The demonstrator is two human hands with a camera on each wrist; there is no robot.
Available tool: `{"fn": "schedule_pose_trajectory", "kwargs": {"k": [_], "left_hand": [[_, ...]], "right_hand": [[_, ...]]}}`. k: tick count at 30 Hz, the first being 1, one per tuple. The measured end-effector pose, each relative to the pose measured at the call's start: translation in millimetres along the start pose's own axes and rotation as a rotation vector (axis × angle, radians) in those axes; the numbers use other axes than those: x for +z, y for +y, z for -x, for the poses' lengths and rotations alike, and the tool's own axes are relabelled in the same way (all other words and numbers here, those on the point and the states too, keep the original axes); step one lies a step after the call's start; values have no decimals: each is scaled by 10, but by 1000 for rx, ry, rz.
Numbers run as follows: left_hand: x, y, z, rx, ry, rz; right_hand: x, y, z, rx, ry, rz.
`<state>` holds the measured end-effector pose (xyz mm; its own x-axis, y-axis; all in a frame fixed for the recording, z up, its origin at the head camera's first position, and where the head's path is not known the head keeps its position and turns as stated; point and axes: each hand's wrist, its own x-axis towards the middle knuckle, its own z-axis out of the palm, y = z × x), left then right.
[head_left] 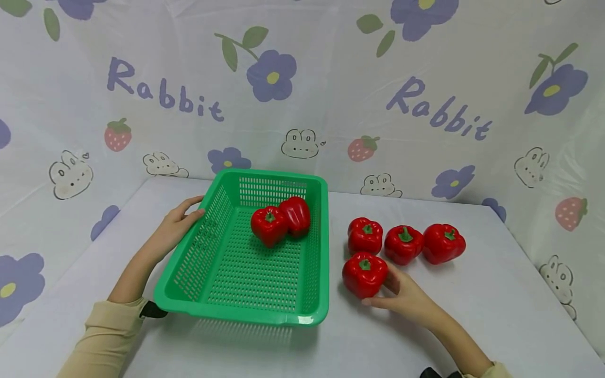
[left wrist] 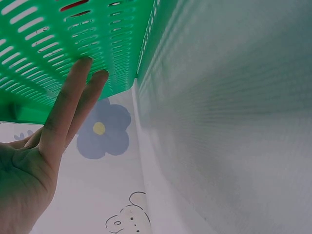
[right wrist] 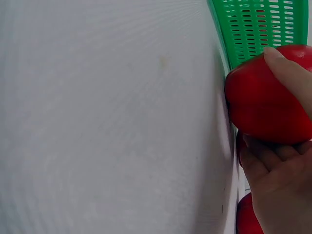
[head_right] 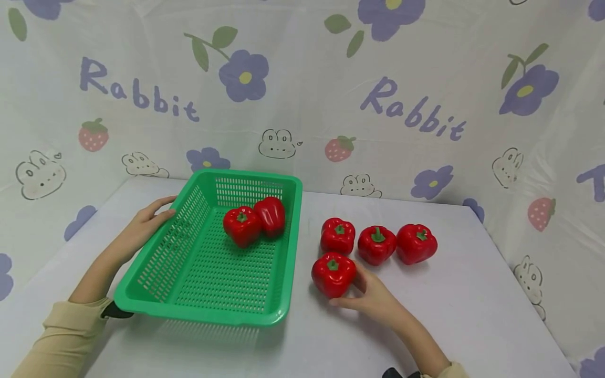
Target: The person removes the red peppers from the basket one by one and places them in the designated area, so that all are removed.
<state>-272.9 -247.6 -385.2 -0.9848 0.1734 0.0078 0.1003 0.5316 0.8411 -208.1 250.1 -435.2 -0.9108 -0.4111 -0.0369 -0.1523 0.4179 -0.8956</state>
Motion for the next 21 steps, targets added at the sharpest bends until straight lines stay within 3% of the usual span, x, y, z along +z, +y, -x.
{"fn": "schedule_pose_trajectory", "kwargs": {"k": [5,13,21], "left_hand": [[3,-11,-1,1,0,1],[7,-29,-17,-1,-2,3],[6,-17,-7,8,-4,12]], "right_hand": [[-7,3,2,6,35,24],[-79,-64,33,85,59,75],[-133,-166,85,73,69,75]]}}
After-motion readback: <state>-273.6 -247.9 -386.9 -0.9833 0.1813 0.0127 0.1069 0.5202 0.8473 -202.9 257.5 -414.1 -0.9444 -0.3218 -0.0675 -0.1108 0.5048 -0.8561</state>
